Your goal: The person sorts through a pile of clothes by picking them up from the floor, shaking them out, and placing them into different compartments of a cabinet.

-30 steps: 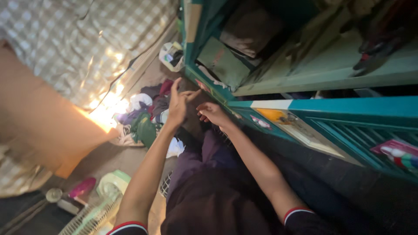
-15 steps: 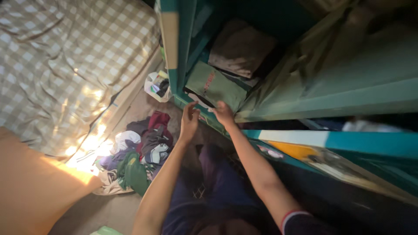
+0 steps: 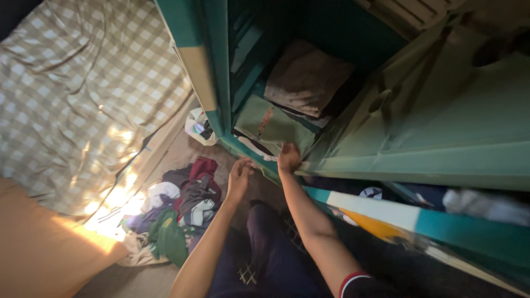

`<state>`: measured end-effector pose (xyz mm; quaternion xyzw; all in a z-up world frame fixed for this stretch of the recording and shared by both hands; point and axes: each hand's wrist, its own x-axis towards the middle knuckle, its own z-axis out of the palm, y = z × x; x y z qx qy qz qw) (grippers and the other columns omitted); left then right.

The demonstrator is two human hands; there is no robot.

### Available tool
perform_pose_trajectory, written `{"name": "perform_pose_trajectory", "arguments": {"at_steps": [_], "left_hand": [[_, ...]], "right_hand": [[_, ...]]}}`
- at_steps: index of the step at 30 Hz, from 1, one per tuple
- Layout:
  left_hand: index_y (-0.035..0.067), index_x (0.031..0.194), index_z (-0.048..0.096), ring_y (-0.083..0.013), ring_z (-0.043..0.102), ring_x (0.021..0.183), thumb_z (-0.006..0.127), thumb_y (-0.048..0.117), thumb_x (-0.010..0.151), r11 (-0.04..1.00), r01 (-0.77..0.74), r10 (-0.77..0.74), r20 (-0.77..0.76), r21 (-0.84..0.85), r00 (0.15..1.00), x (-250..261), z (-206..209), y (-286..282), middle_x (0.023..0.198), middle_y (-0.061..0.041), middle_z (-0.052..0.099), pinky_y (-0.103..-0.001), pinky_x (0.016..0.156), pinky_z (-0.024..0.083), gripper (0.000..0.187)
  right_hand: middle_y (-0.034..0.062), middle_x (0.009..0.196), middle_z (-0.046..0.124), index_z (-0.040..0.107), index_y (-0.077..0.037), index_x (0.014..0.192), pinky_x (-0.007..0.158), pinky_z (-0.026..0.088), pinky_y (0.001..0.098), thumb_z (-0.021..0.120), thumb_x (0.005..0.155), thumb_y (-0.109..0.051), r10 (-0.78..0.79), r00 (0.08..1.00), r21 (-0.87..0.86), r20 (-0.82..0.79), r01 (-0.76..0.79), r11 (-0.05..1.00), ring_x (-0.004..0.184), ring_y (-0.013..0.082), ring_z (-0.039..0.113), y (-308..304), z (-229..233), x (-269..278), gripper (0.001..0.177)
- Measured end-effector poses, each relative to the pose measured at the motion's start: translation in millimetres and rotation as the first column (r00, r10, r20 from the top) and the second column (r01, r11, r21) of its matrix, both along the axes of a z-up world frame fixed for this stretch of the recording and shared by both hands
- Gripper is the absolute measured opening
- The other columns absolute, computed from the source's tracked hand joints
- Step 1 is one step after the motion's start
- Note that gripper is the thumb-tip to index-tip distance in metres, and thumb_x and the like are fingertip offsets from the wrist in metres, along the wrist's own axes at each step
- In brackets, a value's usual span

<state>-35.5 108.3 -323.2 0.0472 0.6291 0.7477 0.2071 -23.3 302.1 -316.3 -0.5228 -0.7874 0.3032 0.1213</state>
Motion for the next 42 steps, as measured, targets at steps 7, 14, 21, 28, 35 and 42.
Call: {"name": "perform_pose_trajectory", "arguments": {"at_steps": [7,14,21,28,35,42], "left_hand": [[0.003,0.122,0.064,-0.0157,0.072,0.092,0.058,0.009,0.100,0.998,-0.039,0.042,0.054,-0.055,0.998,8.9,69.0,4.5,0.106,-0.011,0.073,-0.028,0.073,0.058,0.023],[0.003,0.121,0.063,-0.0125,0.066,0.079,0.064,0.011,0.096,0.998,0.008,-0.001,0.125,-0.059,0.992,26.9,165.3,9.2,0.098,-0.006,0.071,-0.026,0.070,0.056,0.026],[0.002,0.123,0.067,-0.0125,0.068,0.084,0.071,0.012,0.094,0.951,0.053,-0.105,-0.160,-0.304,0.981,27.5,259.5,-40.4,0.098,-0.006,0.072,-0.028,0.076,0.055,0.030],[0.002,0.140,0.056,-0.0130,0.069,0.098,0.067,0.008,0.090,0.926,0.356,-0.364,-0.051,-0.126,0.930,32.0,325.2,-86.9,0.109,-0.006,0.072,-0.031,0.086,0.057,0.052],[0.003,0.142,0.053,-0.0097,0.068,0.105,0.070,0.011,0.090,0.958,0.285,-0.285,-0.091,-0.006,0.954,50.0,389.6,-128.0,0.118,-0.004,0.072,-0.029,0.091,0.055,0.055],[0.002,0.102,0.074,-0.0142,0.068,0.075,0.075,0.021,0.090,0.921,-0.052,0.021,-0.084,-0.387,0.996,66.2,398.4,-177.1,0.085,-0.008,0.075,-0.032,0.070,0.054,0.022]], "right_hand": [[0.0168,0.100,0.055,0.061,-0.008,0.101,0.081,0.045,0.0495,0.061,0.101,-0.021,0.309,0.875,0.354,-0.372,-0.173,0.919,0.094,0.0369,0.053,6.0,94.2,15.6,0.013],[0.0052,0.088,0.053,0.054,-0.005,0.105,0.079,0.046,0.0355,0.053,0.109,-0.024,0.124,0.795,-0.076,-0.594,-0.209,0.975,0.081,0.0208,0.053,1.1,188.3,16.5,0.020],[0.0052,0.091,0.067,0.072,-0.001,0.101,0.073,0.049,0.0305,0.071,0.104,-0.024,0.018,0.807,-0.562,-0.591,-0.427,0.709,0.080,0.0114,0.059,-61.1,266.1,38.3,0.023],[0.0072,0.106,0.074,0.069,0.003,0.115,0.081,0.054,0.0264,0.073,0.093,-0.010,0.062,0.761,-0.708,-0.646,-0.628,0.323,0.093,0.0119,0.070,-111.5,346.8,77.3,0.026],[0.0112,0.121,0.070,0.056,0.006,0.136,0.093,0.053,0.0310,0.072,0.087,-0.001,0.310,0.579,-0.614,-0.754,-0.789,-0.023,0.106,0.0165,0.068,-122.4,422.8,67.8,0.052],[0.0109,0.125,0.070,0.057,0.007,0.137,0.099,0.052,0.0302,0.074,0.087,0.001,0.375,0.395,-0.498,-0.839,-0.835,-0.235,0.112,0.0165,0.067,-160.6,430.1,43.3,0.053]]}}
